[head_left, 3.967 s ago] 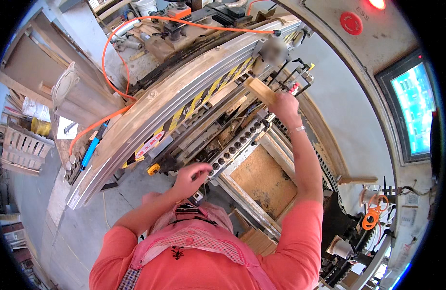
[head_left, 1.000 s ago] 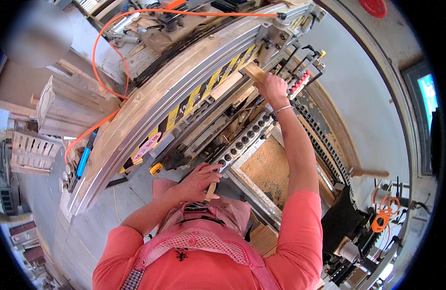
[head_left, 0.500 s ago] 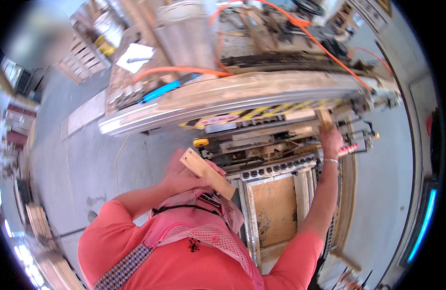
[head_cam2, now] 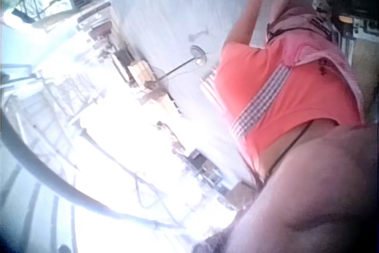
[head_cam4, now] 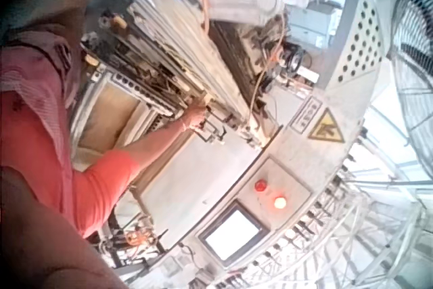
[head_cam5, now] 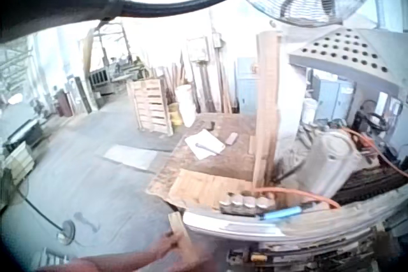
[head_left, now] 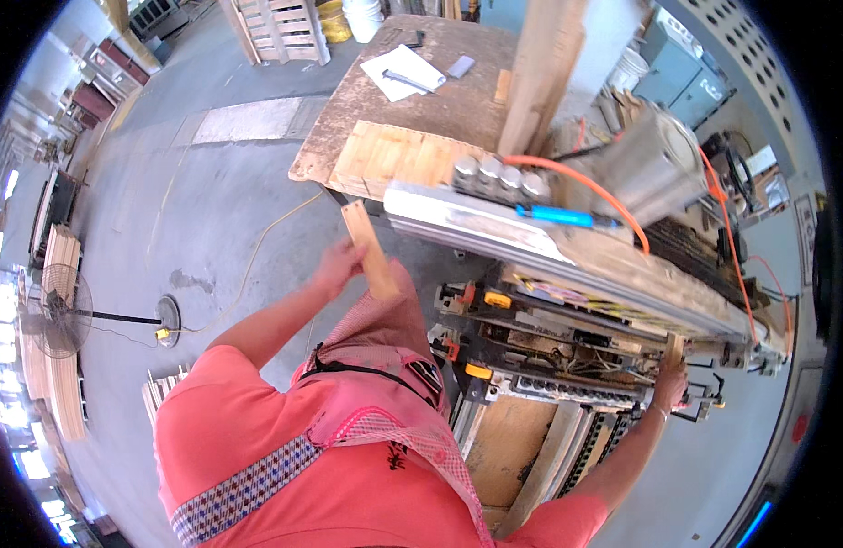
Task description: The person operates a woodworking machine to process small wooden blocks. They pick up blocks from a stack, feed them into the machine, and then place the processed blocks onto a separate wooden board. The task is performed repeatedly in a continuous loop.
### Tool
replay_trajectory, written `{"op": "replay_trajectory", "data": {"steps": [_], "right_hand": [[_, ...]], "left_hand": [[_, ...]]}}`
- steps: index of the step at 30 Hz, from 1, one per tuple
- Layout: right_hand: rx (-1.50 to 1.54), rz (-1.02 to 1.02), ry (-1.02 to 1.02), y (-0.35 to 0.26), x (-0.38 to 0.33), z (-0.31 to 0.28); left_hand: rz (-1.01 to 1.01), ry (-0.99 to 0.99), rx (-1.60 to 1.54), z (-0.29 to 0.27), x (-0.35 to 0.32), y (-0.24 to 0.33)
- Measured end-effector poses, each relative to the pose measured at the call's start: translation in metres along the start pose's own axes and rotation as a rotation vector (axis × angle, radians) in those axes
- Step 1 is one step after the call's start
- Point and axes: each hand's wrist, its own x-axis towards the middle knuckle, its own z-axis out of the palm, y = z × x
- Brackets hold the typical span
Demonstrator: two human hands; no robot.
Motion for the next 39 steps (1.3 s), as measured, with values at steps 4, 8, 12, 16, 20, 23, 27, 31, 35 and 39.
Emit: {"op": "replay_trajectory", "data": {"steps": [4,8,12,16,20,23,27,31,35,39], "right_hand": [[-0.046,0.013,0.112,-0.051,-0.039,-0.036],[0.008,0.091,-0.038,-0.084,-0.095,-0.062],[-0.034,0.025,-0.024,-0.055,-0.178,-0.044],[0.005,0.087,-0.27,-0.099,-0.24,-0.068],[0.079,0.272,-0.468,-0.109,-0.305,-0.099],[0.043,0.241,-0.514,-0.113,-0.329,-0.11],[0.065,0.221,-0.472,-0.116,-0.349,-0.115],[0.088,0.205,-0.446,-0.118,-0.362,-0.114],[-0.057,0.129,-0.537,-0.156,-0.371,-0.133],[-0.003,0.197,-0.503,-0.149,-0.374,-0.126]], "left_hand": [[0.076,0.34,0.122,-0.096,0.082,0.021],[0.166,0.493,0.239,-0.181,0.194,0.019],[0.218,0.542,0.479,-0.202,0.306,0.009],[0.058,0.528,0.527,-0.22,0.374,-0.013],[0.038,0.443,0.542,-0.183,0.395,-0.015],[-0.042,0.426,0.62,-0.186,0.416,-0.029],[-0.079,0.411,0.58,-0.196,0.432,-0.05],[-0.071,0.384,0.653,-0.206,0.447,-0.067],[0.223,0.159,1.252,-0.196,0.445,-0.061],[0.235,-0.135,0.384,-0.215,0.473,-0.087]]}}
